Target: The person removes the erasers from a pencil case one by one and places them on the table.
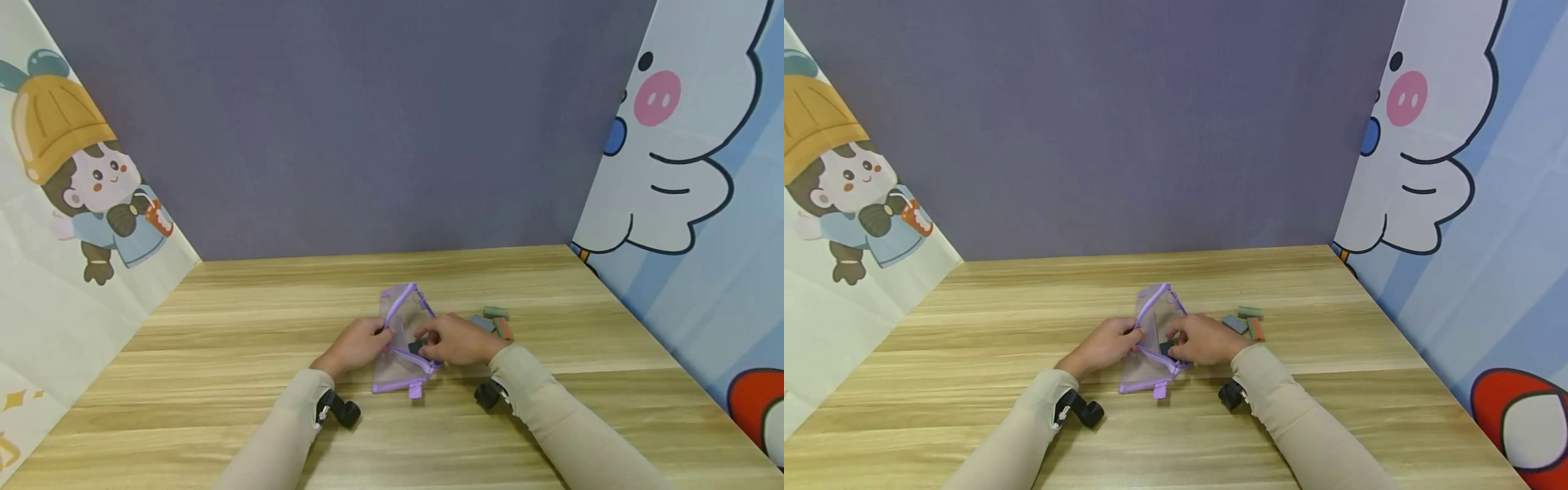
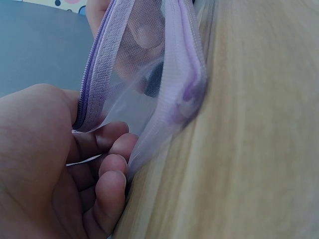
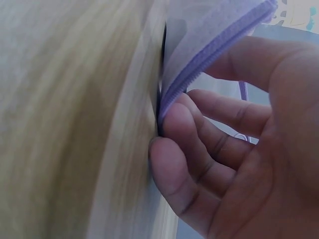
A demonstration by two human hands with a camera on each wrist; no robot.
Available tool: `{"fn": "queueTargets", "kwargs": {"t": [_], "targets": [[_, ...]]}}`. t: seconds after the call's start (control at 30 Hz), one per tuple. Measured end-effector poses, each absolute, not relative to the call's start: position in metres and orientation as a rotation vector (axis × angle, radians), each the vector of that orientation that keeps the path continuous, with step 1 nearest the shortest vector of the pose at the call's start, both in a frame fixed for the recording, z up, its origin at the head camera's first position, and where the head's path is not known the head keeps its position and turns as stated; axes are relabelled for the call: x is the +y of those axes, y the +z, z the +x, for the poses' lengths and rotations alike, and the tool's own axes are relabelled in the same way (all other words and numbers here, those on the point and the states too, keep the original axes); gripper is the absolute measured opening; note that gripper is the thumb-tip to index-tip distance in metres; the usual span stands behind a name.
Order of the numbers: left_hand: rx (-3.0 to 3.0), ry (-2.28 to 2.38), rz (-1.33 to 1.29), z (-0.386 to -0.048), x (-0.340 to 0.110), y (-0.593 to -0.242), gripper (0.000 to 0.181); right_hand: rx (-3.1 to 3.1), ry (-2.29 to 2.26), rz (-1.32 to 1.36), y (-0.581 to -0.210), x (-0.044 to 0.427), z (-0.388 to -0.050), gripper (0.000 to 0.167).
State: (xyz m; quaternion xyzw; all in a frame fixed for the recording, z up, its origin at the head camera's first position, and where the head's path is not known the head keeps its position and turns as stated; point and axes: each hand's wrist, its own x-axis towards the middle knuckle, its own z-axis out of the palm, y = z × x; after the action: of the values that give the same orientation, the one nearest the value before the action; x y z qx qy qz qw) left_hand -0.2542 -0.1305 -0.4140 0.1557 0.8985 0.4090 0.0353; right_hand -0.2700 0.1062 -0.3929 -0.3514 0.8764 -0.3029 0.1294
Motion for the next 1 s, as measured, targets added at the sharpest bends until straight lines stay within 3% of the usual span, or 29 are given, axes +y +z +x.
{"fn": "queueTargets", "kwargs": {"t": [1.0], "targets": [[2.779, 1.246, 0.48, -0.2524, -0.1288, -0.413, 0.03, 2.59, -0.86, -1.047, -0.3942, 0.107, -0.2686, 0.016]]}}
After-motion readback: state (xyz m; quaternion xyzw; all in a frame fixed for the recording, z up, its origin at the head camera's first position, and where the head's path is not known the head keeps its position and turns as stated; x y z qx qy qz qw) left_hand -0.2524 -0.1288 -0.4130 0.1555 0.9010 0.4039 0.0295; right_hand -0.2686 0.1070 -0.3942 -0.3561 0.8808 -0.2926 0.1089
